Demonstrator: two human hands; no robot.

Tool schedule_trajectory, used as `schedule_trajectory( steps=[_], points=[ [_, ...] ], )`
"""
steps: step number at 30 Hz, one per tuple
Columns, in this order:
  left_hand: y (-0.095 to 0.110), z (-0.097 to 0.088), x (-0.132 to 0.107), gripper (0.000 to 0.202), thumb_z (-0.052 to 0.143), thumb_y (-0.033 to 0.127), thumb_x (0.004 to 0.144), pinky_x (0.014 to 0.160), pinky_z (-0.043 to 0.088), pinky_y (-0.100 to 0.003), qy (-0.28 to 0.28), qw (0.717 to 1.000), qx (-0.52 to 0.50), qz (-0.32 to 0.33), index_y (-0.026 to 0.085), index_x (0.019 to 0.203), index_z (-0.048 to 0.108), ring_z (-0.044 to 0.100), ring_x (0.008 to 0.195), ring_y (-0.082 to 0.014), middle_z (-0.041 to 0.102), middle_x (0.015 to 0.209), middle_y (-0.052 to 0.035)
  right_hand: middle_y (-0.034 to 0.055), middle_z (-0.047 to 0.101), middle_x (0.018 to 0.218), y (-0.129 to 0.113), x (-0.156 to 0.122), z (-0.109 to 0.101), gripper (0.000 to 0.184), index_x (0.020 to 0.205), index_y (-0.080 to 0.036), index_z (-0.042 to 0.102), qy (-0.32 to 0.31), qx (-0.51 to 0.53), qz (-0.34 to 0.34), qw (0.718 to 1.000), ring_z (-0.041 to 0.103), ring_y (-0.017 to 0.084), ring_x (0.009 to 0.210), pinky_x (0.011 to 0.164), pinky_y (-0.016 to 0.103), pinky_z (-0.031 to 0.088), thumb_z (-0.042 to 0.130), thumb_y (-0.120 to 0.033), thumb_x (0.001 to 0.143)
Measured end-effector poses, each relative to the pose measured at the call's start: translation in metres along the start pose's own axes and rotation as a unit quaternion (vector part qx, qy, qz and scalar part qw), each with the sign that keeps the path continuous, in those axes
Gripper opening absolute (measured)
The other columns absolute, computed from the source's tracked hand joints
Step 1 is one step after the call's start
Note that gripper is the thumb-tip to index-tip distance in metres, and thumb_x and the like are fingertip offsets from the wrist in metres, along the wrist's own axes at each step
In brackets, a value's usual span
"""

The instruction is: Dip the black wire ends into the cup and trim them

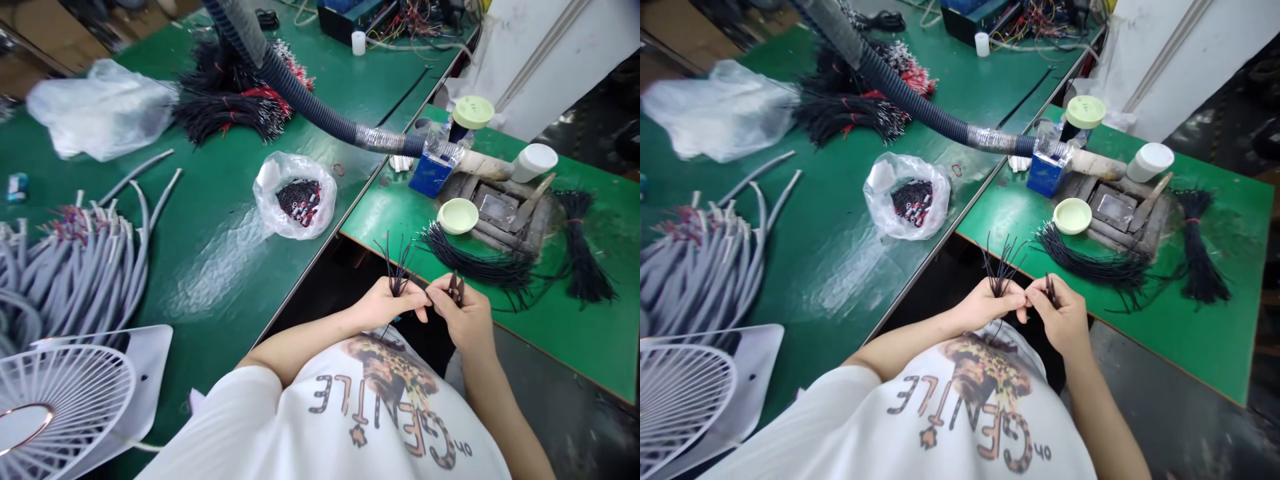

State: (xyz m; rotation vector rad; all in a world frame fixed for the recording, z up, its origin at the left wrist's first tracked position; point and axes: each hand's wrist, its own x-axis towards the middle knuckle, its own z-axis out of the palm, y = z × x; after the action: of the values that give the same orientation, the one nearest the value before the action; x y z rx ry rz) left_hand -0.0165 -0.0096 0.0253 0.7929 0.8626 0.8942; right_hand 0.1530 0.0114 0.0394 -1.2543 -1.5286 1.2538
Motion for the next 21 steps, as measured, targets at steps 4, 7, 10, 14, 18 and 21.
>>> schedule_trajectory(
  steps=[4, 7, 10, 14, 18, 21],
  points=[
    [-0.001, -0.004, -0.003, 0.039, 0.066, 0.050, 0.083, 0.085, 0.048, -0.030, -0.049, 0.998, 0.022, 0.010, 0.012, 0.079, 0.074, 0.065, 0.082, -0.0176, 0.073, 0.074, -0.0095, -0.0077, 0.039, 0.044, -0.004, 0.013, 0.000, 0.014, 0.074, -0.018, 0.062, 0.034, 0.155, 0.073, 0.985, 0.031, 0.005, 0.039, 0.042, 0.022, 0.026, 0.065, -0.026, 0.085],
    [-0.001, -0.006, -0.005, 0.039, 0.062, 0.048, 0.087, 0.090, 0.047, -0.031, -0.079, 0.996, 0.037, 0.002, 0.012, 0.079, 0.073, 0.066, 0.086, -0.0180, 0.074, 0.076, -0.0096, -0.0053, 0.050, 0.049, -0.006, 0.022, 0.001, 0.009, 0.080, -0.016, 0.068, 0.025, 0.211, 0.114, 0.971, 0.030, 0.003, 0.036, 0.040, 0.021, 0.023, 0.072, -0.023, 0.077],
    [-0.002, -0.008, -0.005, 0.040, 0.060, 0.049, 0.088, 0.091, 0.047, -0.030, -0.091, 0.995, 0.043, -0.005, 0.012, 0.078, 0.073, 0.066, 0.088, -0.0178, 0.074, 0.078, -0.0094, 0.0004, 0.063, 0.062, -0.007, 0.027, 0.001, 0.019, 0.088, -0.015, 0.072, 0.022, 0.217, 0.146, 0.965, 0.031, 0.001, 0.036, 0.038, 0.021, 0.023, 0.075, -0.023, 0.072],
    [-0.002, -0.009, -0.004, 0.044, 0.062, 0.052, 0.085, 0.088, 0.047, -0.030, -0.098, 0.994, 0.039, -0.026, 0.010, 0.088, 0.074, 0.066, 0.080, -0.0168, 0.074, 0.076, -0.0084, -0.0006, 0.061, 0.057, -0.007, 0.029, 0.003, 0.015, 0.082, -0.015, 0.073, 0.015, 0.211, 0.154, 0.965, 0.032, 0.002, 0.036, 0.038, 0.020, 0.022, 0.077, -0.024, 0.071],
    [-0.003, -0.010, -0.004, 0.052, 0.061, 0.057, 0.084, 0.074, 0.047, -0.026, -0.115, 0.992, 0.037, -0.028, 0.008, 0.096, 0.074, 0.061, 0.068, -0.0135, 0.074, 0.077, -0.0098, -0.0022, 0.057, 0.054, -0.004, 0.027, 0.002, 0.012, 0.076, -0.015, 0.071, 0.005, 0.199, 0.129, 0.971, 0.034, 0.003, 0.038, 0.041, 0.021, 0.024, 0.077, -0.025, 0.074],
    [-0.011, -0.013, 0.000, 0.064, 0.051, 0.064, 0.087, 0.046, 0.031, -0.022, -0.096, 0.995, -0.008, -0.021, 0.006, 0.102, 0.073, 0.038, 0.043, -0.0051, 0.074, 0.079, -0.0137, -0.0013, 0.058, 0.059, -0.010, 0.017, -0.004, 0.008, 0.079, -0.016, 0.071, 0.025, 0.167, 0.080, 0.982, 0.040, 0.005, 0.043, 0.044, 0.022, 0.029, 0.074, -0.024, 0.078]
  ],
)
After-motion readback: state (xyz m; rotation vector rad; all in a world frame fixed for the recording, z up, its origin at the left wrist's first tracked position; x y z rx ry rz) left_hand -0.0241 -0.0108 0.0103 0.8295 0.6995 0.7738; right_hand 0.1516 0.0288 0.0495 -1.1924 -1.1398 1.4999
